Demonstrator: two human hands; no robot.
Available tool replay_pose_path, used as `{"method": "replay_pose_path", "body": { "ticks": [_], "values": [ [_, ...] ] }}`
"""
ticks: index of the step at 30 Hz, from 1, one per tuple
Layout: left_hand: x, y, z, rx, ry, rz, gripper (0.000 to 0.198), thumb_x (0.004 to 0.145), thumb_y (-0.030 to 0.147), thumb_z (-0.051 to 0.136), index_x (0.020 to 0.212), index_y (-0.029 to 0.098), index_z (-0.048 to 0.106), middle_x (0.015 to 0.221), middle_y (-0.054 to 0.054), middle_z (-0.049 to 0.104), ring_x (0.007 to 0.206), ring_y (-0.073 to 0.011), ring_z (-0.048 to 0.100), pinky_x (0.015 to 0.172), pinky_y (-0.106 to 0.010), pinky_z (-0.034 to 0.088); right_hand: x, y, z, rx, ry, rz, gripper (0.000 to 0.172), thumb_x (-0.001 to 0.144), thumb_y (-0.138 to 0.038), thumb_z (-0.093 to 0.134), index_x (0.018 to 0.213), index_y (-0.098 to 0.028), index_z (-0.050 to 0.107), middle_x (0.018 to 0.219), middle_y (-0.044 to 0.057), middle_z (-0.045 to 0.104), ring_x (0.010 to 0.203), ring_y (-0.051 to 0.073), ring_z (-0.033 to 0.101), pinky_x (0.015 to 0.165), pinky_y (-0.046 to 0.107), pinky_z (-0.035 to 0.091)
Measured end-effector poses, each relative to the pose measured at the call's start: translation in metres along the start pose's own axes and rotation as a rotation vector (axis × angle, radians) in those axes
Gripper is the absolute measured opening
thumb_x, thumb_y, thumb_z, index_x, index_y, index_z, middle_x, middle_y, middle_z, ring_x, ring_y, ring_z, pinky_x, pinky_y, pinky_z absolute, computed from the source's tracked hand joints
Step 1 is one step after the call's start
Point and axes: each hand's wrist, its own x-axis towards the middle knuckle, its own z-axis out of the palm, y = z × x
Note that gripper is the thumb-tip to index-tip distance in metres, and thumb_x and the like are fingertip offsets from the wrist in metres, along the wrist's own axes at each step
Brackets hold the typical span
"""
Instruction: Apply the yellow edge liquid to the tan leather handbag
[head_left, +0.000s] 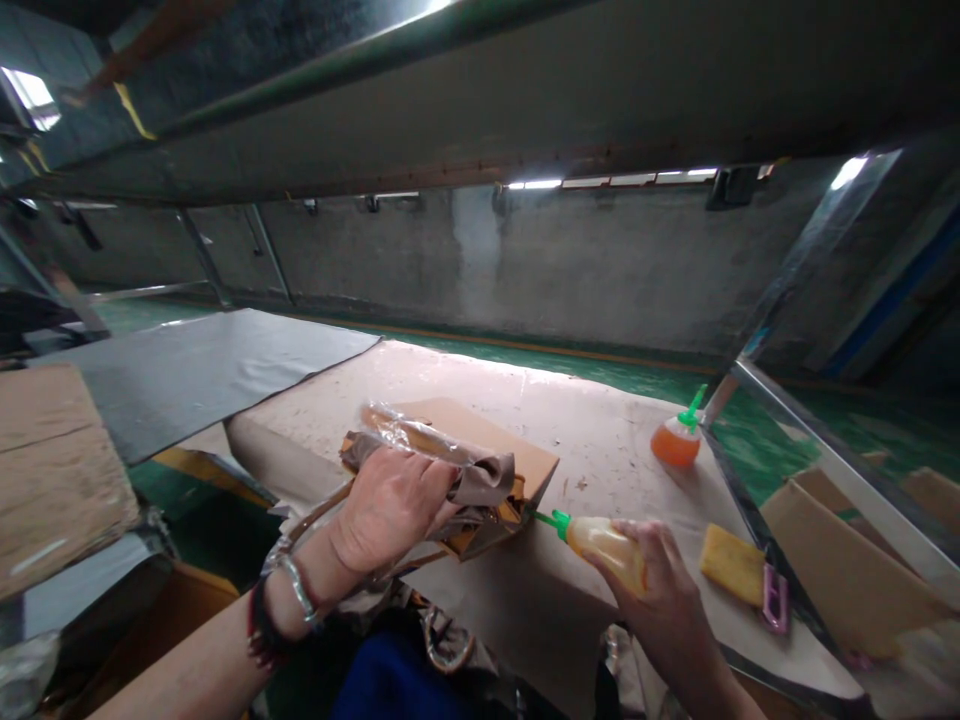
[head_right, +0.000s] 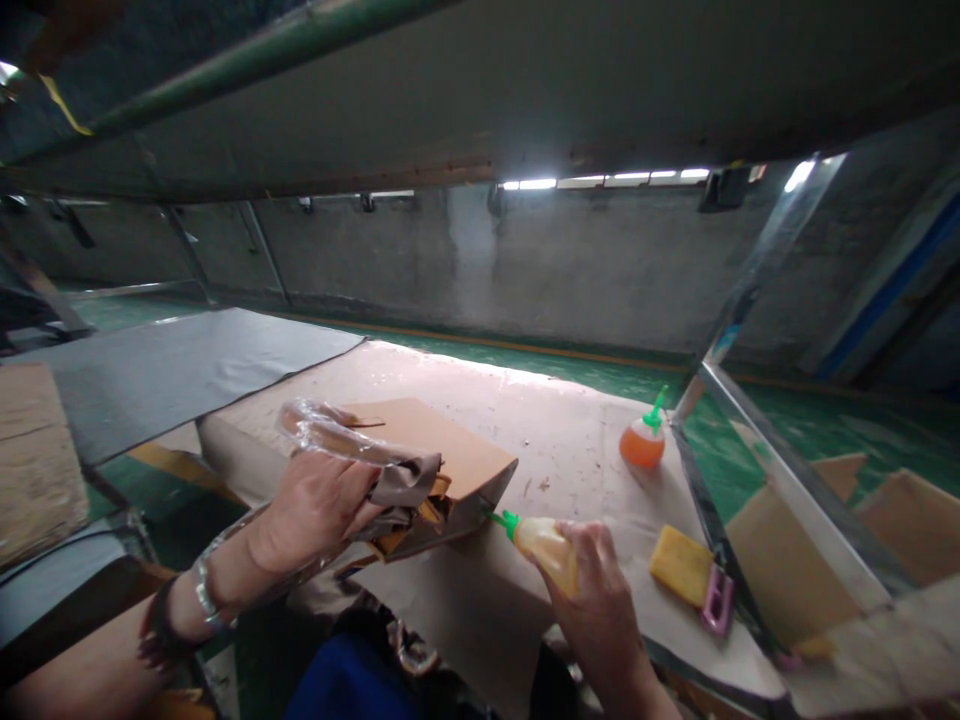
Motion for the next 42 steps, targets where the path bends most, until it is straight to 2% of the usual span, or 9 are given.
{"method": "replay_pose_path", "body": {
  "ticks": [3,6,10,13,20,26,30,36,42],
  "values": [
    [-0.006,-0.001,0.001,0.028,0.002,-0.010,0.035,0.093,0.020,0.031,0.064,0.018,0.051,0.051,-0.002,0.056,0.044,-0.0177,0.054,0.044,-0.030,0.039,-0.001,0.001,0.002,0.003,-0.018,-0.002,0.032,0.091,-0.055,0.046,0.094,-0.023,0.051,0.081,0.003,0.058,0.071,0.020,0.065,0.059,0.032,0.057],
    [-0.014,-0.002,0.003,0.014,-0.034,-0.005,0.031,0.094,0.023,0.032,0.074,0.017,0.054,0.055,-0.003,0.060,0.046,-0.0188,0.056,0.044,-0.031,0.041,0.000,0.001,0.002,0.008,-0.036,0.003,0.029,0.092,-0.052,0.046,0.094,-0.023,0.049,0.081,0.003,0.058,0.070,0.019,0.065,0.060,0.031,0.057],
    [-0.025,-0.001,0.006,-0.042,-0.029,-0.010,0.026,0.095,0.023,0.031,0.097,0.014,0.055,0.071,-0.006,0.067,0.062,-0.0207,0.064,0.058,-0.033,0.051,0.004,-0.001,0.000,0.000,-0.028,-0.006,0.029,0.093,-0.052,0.044,0.094,-0.023,0.048,0.080,0.004,0.056,0.070,0.020,0.064,0.059,0.032,0.057],
    [-0.031,0.002,0.008,-0.014,-0.004,-0.008,0.028,0.095,0.023,0.029,0.102,0.014,0.054,0.081,-0.008,0.069,0.074,-0.0229,0.066,0.069,-0.037,0.053,0.006,-0.003,-0.001,0.000,-0.036,-0.013,0.029,0.093,-0.052,0.043,0.093,-0.024,0.048,0.077,0.003,0.056,0.066,0.018,0.063,0.056,0.030,0.056],
    [-0.038,0.008,0.011,-0.089,-0.033,-0.053,0.030,0.097,0.030,0.031,0.113,0.019,0.054,0.080,-0.004,0.064,0.076,-0.0203,0.062,0.075,-0.034,0.050,0.006,-0.003,0.007,-0.002,-0.037,0.036,0.029,0.094,-0.052,0.039,0.094,-0.024,0.045,0.079,0.003,0.055,0.067,0.019,0.063,0.056,0.032,0.056],
    [-0.039,0.010,0.012,-0.083,0.049,-0.035,0.034,0.098,0.036,0.030,0.100,0.018,0.059,0.073,-0.003,0.060,0.068,-0.0177,0.059,0.065,-0.030,0.050,0.006,-0.002,0.016,-0.005,-0.024,0.076,0.034,0.094,-0.055,0.033,0.094,-0.023,0.045,0.080,0.004,0.053,0.064,0.020,0.062,0.054,0.035,0.056],
    [-0.041,0.010,0.012,-0.107,0.005,-0.047,0.032,0.098,0.034,0.030,0.103,0.020,0.058,0.073,-0.001,0.061,0.068,-0.0166,0.060,0.064,-0.029,0.051,0.008,-0.004,0.016,0.015,0.001,0.104,0.033,0.094,-0.055,0.035,0.090,-0.024,0.043,0.078,0.003,0.054,0.062,0.018,0.062,0.053,0.032,0.056],
    [-0.049,0.008,0.016,-0.053,-0.037,0.013,0.029,0.098,0.030,0.031,0.090,0.016,0.055,0.074,-0.004,0.060,0.066,-0.0160,0.060,0.060,-0.028,0.052,0.006,-0.004,0.016,0.041,0.022,0.123,0.022,0.094,-0.046,0.042,0.092,-0.024,0.043,0.080,0.003,0.054,0.065,0.018,0.062,0.056,0.031,0.056],
    [-0.060,0.004,0.021,-0.052,-0.083,0.049,0.027,0.097,0.032,0.036,0.099,0.016,0.057,0.077,-0.004,0.060,0.071,-0.0175,0.060,0.065,-0.030,0.052,0.001,-0.005,0.013,0.043,-0.001,0.102,0.013,0.093,-0.037,0.047,0.092,-0.024,0.044,0.079,0.002,0.053,0.064,0.018,0.060,0.055,0.031,0.055]
  ]
}}
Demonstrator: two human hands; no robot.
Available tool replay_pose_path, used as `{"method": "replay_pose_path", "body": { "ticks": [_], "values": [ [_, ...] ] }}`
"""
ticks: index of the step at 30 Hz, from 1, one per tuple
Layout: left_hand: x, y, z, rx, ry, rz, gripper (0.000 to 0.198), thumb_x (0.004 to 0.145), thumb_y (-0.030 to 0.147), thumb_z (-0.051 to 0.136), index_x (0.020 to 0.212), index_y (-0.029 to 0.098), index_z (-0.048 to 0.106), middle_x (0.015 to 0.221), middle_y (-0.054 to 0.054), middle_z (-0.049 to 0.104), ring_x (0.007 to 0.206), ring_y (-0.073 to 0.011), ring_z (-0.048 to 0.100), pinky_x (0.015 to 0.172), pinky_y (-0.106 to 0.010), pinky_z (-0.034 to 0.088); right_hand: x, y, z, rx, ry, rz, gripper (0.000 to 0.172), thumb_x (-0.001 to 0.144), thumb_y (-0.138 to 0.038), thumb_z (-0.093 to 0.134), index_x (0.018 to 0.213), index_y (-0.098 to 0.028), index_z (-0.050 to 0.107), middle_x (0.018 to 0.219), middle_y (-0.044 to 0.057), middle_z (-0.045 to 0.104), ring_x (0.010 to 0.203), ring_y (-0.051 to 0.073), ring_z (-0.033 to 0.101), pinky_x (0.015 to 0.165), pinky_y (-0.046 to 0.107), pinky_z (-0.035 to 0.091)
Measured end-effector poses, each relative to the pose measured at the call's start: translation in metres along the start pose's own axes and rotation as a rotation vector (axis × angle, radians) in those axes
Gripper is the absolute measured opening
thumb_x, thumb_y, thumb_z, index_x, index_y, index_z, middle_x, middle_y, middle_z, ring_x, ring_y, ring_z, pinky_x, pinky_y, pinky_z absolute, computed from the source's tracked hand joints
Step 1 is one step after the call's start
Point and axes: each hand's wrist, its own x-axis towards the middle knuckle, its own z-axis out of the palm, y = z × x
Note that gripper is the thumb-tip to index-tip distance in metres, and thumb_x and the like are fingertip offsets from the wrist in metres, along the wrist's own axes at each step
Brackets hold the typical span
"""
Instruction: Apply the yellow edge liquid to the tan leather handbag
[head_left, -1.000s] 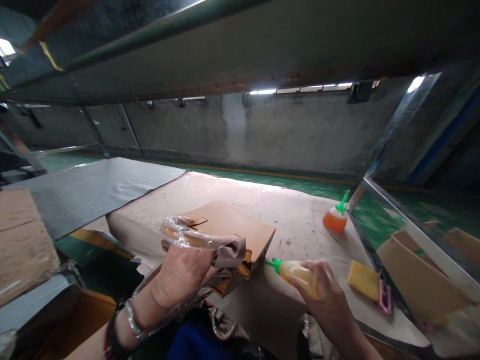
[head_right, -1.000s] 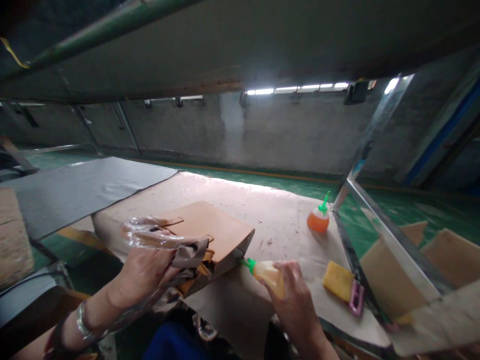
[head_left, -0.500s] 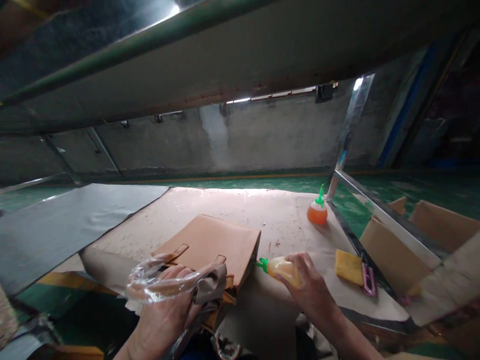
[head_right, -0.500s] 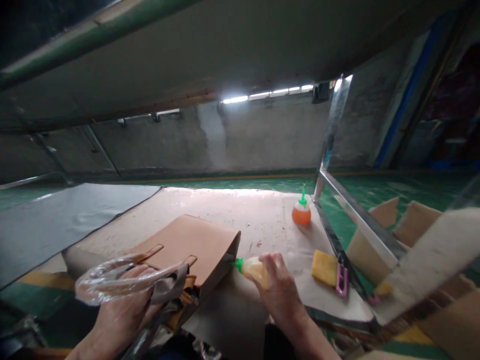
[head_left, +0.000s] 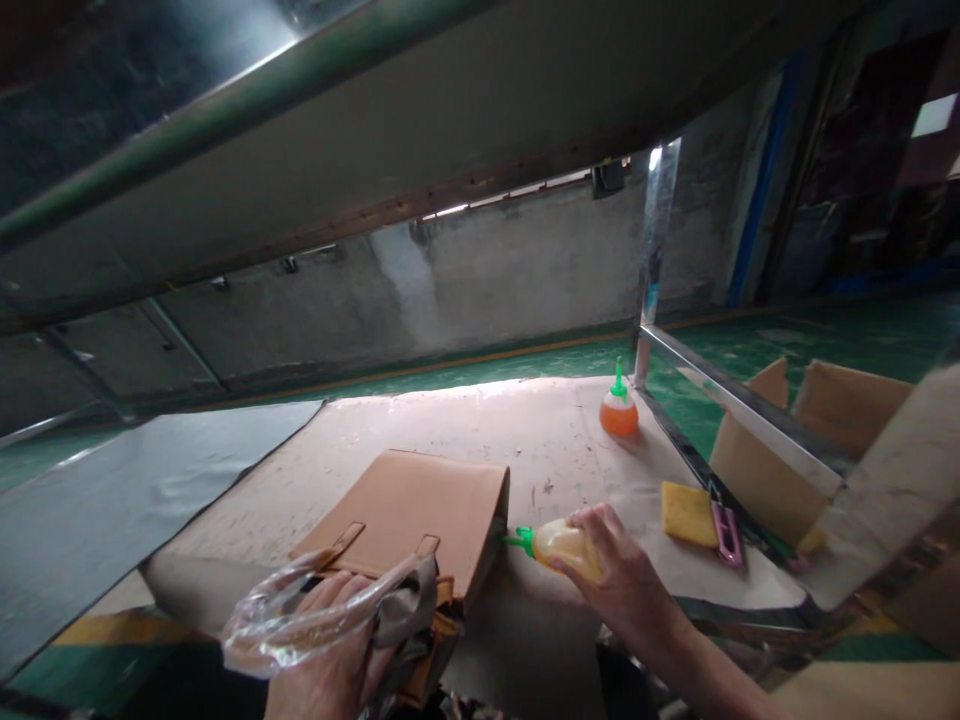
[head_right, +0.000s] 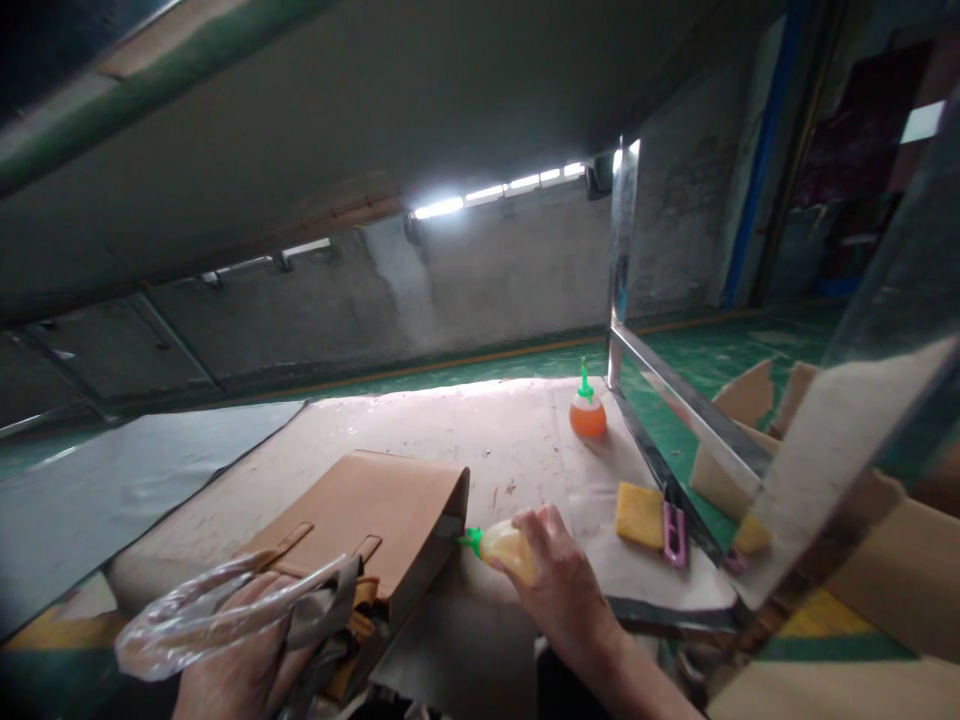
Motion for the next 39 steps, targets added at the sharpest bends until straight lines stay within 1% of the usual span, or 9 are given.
{"method": "replay_pose_path", "body": {
  "ticks": [5,9,13,16,21,23,26,30,39],
  "values": [
    [-0.001,0.002,-0.002,-0.049,-0.027,-0.039,0.025,0.097,0.029,0.037,0.098,0.016,0.058,0.078,-0.004,0.060,0.072,-0.0167,0.059,0.065,-0.029,0.051,0.002,0.003,0.003,-0.014,-0.003,0.005,0.016,0.087,-0.027,0.057,0.096,-0.023,0.044,0.083,0.003,0.052,0.068,0.019,0.059,0.057,0.033,0.056],
    [0.003,0.004,-0.005,-0.025,0.004,-0.034,0.027,0.097,0.031,0.036,0.103,0.016,0.058,0.078,-0.004,0.061,0.074,-0.0183,0.059,0.067,-0.030,0.051,0.005,0.008,0.010,-0.043,-0.035,-0.018,0.023,0.081,-0.021,0.062,0.096,-0.022,0.044,0.084,0.004,0.051,0.070,0.021,0.058,0.059,0.034,0.056],
    [0.003,0.004,-0.006,-0.064,0.004,-0.018,0.021,0.096,0.027,0.040,0.097,0.015,0.057,0.078,-0.005,0.060,0.073,-0.0178,0.059,0.068,-0.030,0.050,0.010,0.007,0.009,-0.084,-0.084,-0.087,0.029,0.074,-0.004,0.055,0.097,-0.021,0.048,0.088,0.006,0.051,0.076,0.022,0.057,0.062,0.034,0.055],
    [0.003,0.004,-0.005,-0.059,-0.001,-0.010,0.021,0.096,0.026,0.041,0.101,0.014,0.057,0.080,-0.005,0.060,0.074,-0.0178,0.058,0.068,-0.030,0.050,0.016,0.002,0.005,-0.109,-0.126,-0.141,0.037,0.065,0.004,0.050,0.094,-0.021,0.052,0.091,0.007,0.052,0.078,0.021,0.055,0.062,0.032,0.054],
    [0.010,0.006,-0.008,-0.043,0.006,-0.012,0.025,0.098,0.026,0.035,0.105,0.014,0.056,0.080,-0.006,0.060,0.075,-0.0185,0.057,0.067,-0.030,0.049,0.027,-0.002,0.000,-0.130,-0.187,-0.157,0.028,0.070,-0.001,0.051,0.091,-0.018,0.055,0.088,0.008,0.051,0.074,0.021,0.054,0.060,0.031,0.052],
    [0.013,0.007,-0.008,-0.040,0.035,-0.016,0.023,0.097,0.025,0.036,0.105,0.014,0.056,0.081,-0.006,0.060,0.076,-0.0185,0.057,0.068,-0.031,0.048,0.029,-0.002,-0.001,-0.134,-0.209,-0.156,0.030,0.068,0.000,0.052,0.092,-0.019,0.055,0.088,0.007,0.051,0.074,0.020,0.054,0.060,0.030,0.052],
    [0.015,0.008,-0.007,-0.073,0.025,-0.023,0.025,0.098,0.028,0.037,0.105,0.014,0.056,0.082,-0.005,0.061,0.076,-0.0176,0.058,0.070,-0.030,0.048,0.031,-0.002,-0.001,-0.135,-0.235,-0.147,0.035,0.066,0.001,0.053,0.093,-0.022,0.054,0.089,0.004,0.051,0.076,0.019,0.053,0.062,0.029,0.051],
    [0.015,0.008,-0.007,-0.069,0.060,-0.043,0.028,0.098,0.030,0.036,0.098,0.014,0.058,0.079,-0.004,0.062,0.073,-0.0167,0.060,0.069,-0.029,0.048,0.031,-0.004,-0.002,-0.121,-0.251,-0.131,0.032,0.068,0.000,0.055,0.091,-0.022,0.053,0.088,0.005,0.051,0.075,0.019,0.054,0.062,0.030,0.052],
    [0.016,0.007,-0.007,-0.032,0.080,-0.031,0.028,0.099,0.029,0.035,0.097,0.014,0.058,0.079,-0.004,0.061,0.073,-0.0164,0.059,0.070,-0.029,0.047,0.031,0.001,0.003,-0.097,-0.189,-0.061,0.025,0.074,-0.005,0.057,0.091,-0.022,0.050,0.086,0.005,0.052,0.073,0.021,0.055,0.061,0.034,0.052]
  ]
}}
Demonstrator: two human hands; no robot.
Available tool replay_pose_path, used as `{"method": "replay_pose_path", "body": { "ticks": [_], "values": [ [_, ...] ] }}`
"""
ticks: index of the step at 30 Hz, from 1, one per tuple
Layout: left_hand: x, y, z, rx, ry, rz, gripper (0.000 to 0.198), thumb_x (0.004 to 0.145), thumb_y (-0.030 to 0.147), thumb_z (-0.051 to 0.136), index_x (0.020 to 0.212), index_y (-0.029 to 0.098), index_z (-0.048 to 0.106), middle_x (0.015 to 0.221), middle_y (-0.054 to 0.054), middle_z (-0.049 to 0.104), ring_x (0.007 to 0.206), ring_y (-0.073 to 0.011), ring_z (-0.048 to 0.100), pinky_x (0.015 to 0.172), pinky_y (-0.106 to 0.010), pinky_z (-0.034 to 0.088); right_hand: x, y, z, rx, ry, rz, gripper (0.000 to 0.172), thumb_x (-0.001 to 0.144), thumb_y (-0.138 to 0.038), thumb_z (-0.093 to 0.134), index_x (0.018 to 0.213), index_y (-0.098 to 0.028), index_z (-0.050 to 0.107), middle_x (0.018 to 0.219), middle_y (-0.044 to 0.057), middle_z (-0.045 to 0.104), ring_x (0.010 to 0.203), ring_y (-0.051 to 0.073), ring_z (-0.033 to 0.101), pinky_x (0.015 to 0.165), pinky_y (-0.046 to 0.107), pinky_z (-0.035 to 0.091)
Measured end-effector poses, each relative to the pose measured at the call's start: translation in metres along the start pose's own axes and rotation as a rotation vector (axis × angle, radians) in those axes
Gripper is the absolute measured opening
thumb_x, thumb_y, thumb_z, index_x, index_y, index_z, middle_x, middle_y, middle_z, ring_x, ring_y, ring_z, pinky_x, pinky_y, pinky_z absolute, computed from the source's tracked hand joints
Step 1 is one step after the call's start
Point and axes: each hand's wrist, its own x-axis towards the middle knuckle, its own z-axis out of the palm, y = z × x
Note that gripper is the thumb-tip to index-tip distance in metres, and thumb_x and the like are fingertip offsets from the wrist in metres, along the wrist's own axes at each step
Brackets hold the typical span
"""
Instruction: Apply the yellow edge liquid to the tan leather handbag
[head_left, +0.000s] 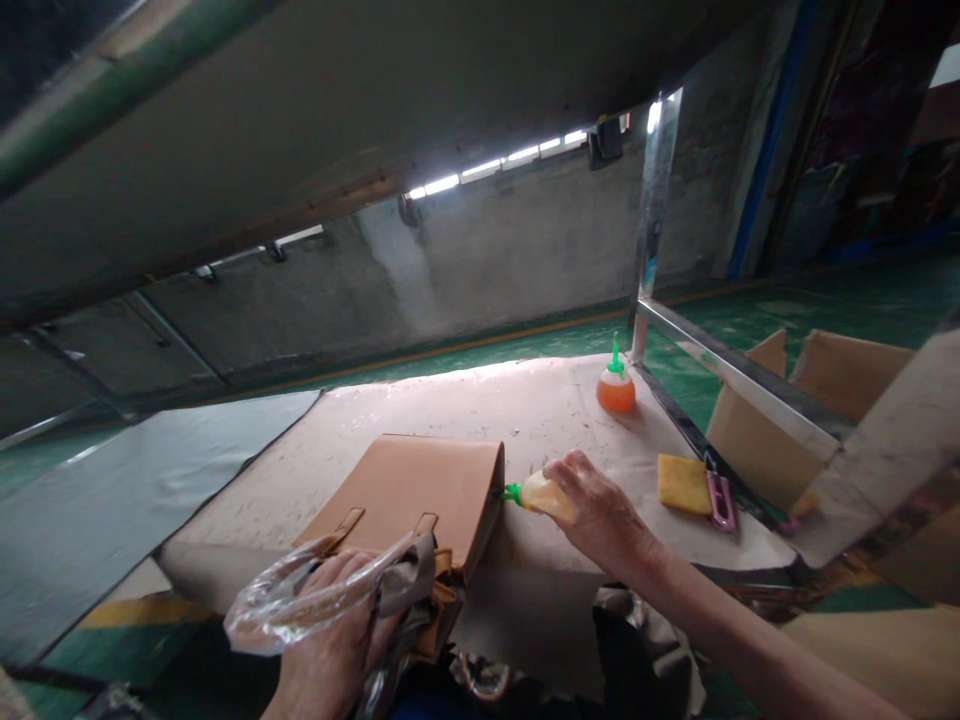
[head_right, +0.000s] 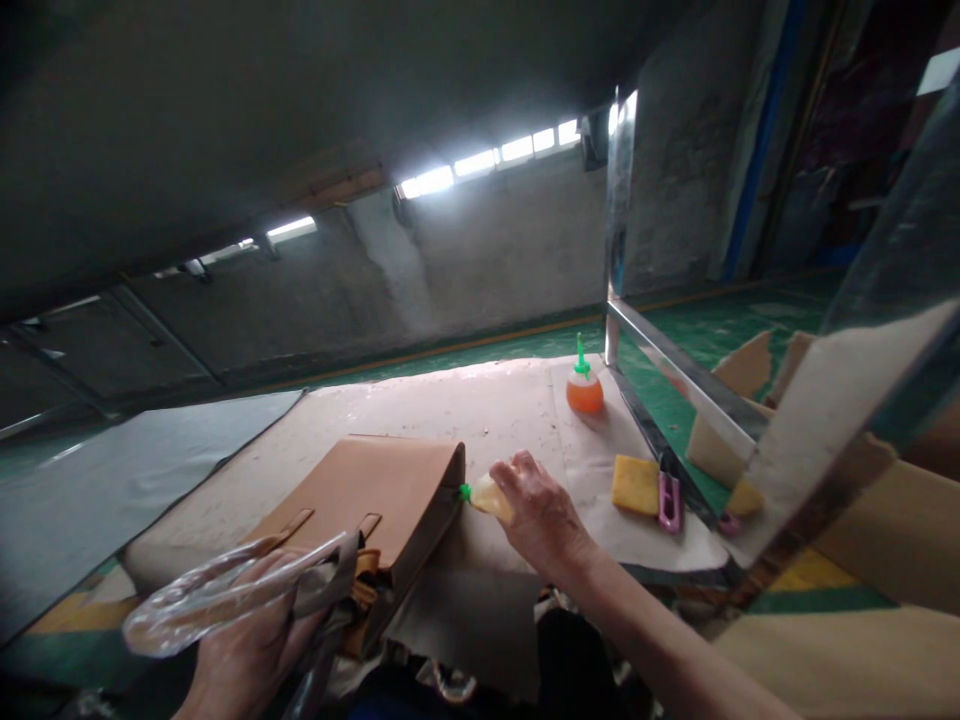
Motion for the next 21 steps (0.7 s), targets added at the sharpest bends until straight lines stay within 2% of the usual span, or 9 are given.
{"method": "replay_pose_path", "body": {
  "ticks": [7,14,17,21],
  "values": [
    [0.000,0.000,-0.001,-0.054,-0.025,-0.009,0.026,0.098,0.027,0.036,0.095,0.013,0.058,0.076,-0.003,0.060,0.071,-0.0156,0.058,0.068,-0.028,0.047,-0.012,-0.001,-0.002,0.078,0.060,0.045,0.027,0.075,-0.016,0.065,0.094,-0.023,0.047,0.085,0.002,0.051,0.072,0.019,0.058,0.063,0.033,0.052],
    [-0.006,0.001,0.002,-0.009,-0.047,-0.042,0.025,0.098,0.028,0.035,0.099,0.015,0.056,0.080,-0.005,0.062,0.076,-0.0187,0.059,0.071,-0.032,0.047,-0.018,-0.005,0.000,0.131,0.079,0.048,0.021,0.078,-0.017,0.062,0.091,-0.023,0.046,0.083,0.002,0.052,0.071,0.019,0.058,0.061,0.032,0.052],
    [-0.005,0.001,0.002,-0.044,-0.066,-0.046,0.022,0.097,0.026,0.038,0.097,0.015,0.056,0.079,-0.004,0.061,0.075,-0.0182,0.058,0.072,-0.032,0.047,-0.025,-0.012,-0.002,0.172,0.081,0.033,0.026,0.076,-0.016,0.064,0.092,-0.023,0.046,0.082,0.001,0.052,0.069,0.017,0.058,0.060,0.029,0.052],
    [-0.004,0.002,0.001,-0.035,-0.026,-0.034,0.026,0.098,0.030,0.036,0.098,0.014,0.057,0.078,-0.005,0.061,0.074,-0.0181,0.058,0.068,-0.031,0.049,-0.028,-0.012,-0.002,0.219,0.094,0.030,0.029,0.076,-0.015,0.065,0.094,-0.024,0.045,0.082,0.001,0.052,0.070,0.017,0.058,0.060,0.027,0.052]
  ]
}}
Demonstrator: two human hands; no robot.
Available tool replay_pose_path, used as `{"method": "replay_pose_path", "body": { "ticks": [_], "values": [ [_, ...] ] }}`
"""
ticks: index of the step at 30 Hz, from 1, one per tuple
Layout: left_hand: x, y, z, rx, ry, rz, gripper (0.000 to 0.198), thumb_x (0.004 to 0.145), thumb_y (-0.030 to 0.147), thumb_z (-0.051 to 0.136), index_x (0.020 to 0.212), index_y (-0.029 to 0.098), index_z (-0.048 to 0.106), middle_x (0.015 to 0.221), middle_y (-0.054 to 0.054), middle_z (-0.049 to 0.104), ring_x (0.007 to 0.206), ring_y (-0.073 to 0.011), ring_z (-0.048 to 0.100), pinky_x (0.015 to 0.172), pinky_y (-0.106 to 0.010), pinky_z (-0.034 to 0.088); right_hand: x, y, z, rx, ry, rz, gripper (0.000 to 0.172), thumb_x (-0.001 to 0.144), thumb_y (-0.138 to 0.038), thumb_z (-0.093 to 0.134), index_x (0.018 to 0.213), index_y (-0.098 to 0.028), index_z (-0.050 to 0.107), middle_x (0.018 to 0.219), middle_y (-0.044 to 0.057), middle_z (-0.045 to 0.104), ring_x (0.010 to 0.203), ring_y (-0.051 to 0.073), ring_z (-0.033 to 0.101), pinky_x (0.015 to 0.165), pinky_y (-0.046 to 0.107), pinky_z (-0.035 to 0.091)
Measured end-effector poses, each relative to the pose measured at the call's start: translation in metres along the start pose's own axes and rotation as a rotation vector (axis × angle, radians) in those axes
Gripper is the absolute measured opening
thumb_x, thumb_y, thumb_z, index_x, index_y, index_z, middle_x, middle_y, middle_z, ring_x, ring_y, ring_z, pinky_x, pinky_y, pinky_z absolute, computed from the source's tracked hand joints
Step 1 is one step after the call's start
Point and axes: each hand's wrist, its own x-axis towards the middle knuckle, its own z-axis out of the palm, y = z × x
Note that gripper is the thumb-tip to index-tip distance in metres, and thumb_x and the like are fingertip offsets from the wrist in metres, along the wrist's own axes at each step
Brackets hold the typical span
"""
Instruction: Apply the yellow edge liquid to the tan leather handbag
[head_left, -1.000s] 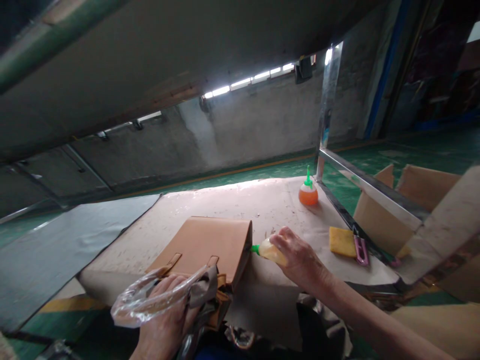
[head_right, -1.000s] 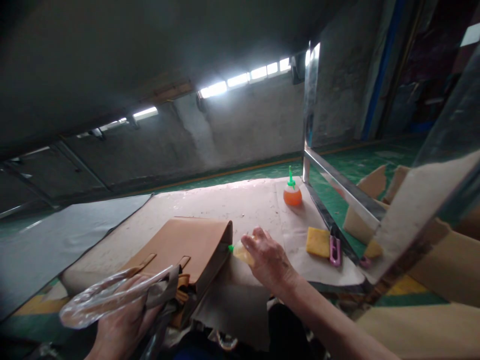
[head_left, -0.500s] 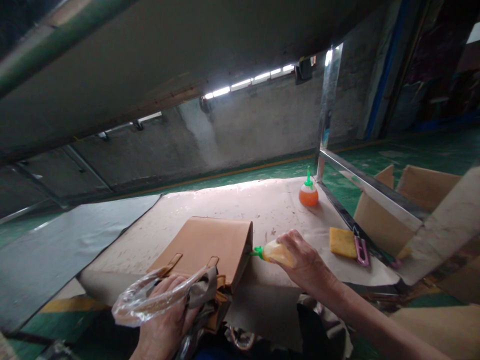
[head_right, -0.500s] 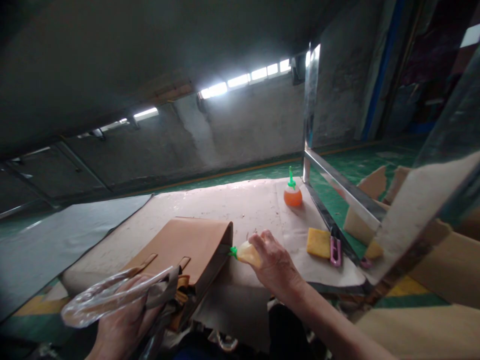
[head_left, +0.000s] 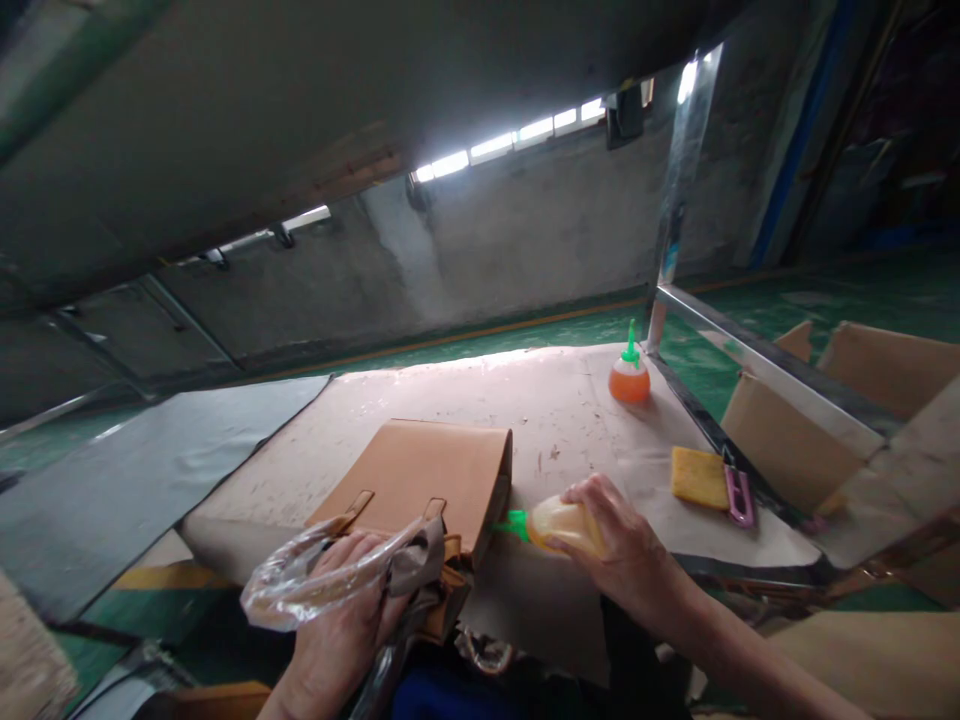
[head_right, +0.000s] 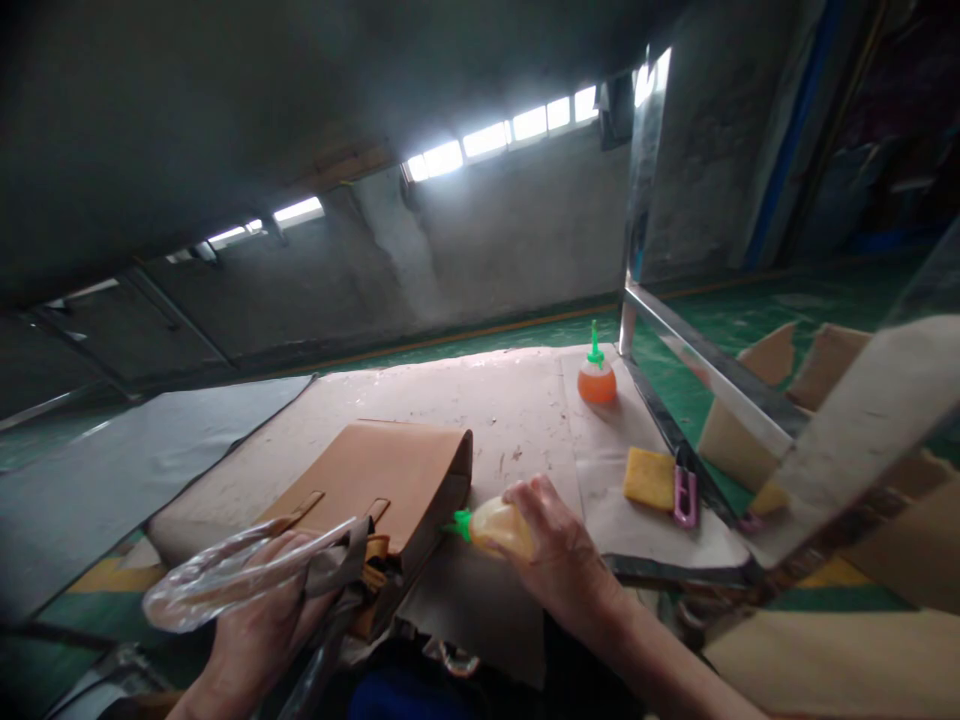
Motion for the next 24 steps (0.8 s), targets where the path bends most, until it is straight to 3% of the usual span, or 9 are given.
{"method": "replay_pose_path", "body": {
  "ticks": [8,16,24],
  "values": [
    [0.000,0.001,-0.001,-0.017,-0.060,-0.013,0.025,0.098,0.029,0.035,0.102,0.015,0.056,0.079,-0.005,0.062,0.073,-0.0178,0.059,0.067,-0.032,0.050,-0.009,-0.008,-0.002,0.065,0.010,0.011,0.012,0.086,-0.027,0.055,0.091,-0.024,0.045,0.078,0.000,0.054,0.066,0.015,0.059,0.057,0.024,0.052],
    [-0.006,0.001,0.001,-0.036,-0.091,-0.033,0.022,0.096,0.026,0.042,0.109,0.014,0.054,0.084,-0.005,0.061,0.080,-0.0201,0.058,0.077,-0.035,0.048,-0.018,-0.012,-0.002,0.070,0.036,0.063,0.012,0.088,-0.030,0.055,0.093,-0.023,0.046,0.082,0.002,0.055,0.071,0.017,0.060,0.063,0.027,0.053],
    [-0.005,0.002,0.001,-0.047,-0.064,-0.030,0.021,0.097,0.027,0.040,0.102,0.013,0.055,0.079,-0.005,0.059,0.075,-0.0195,0.056,0.070,-0.033,0.049,-0.025,-0.043,-0.015,0.158,-0.014,-0.002,0.018,0.091,-0.038,0.053,0.096,-0.021,0.047,0.081,0.001,0.053,0.070,0.014,0.059,0.063,0.022,0.052]
  ]
}}
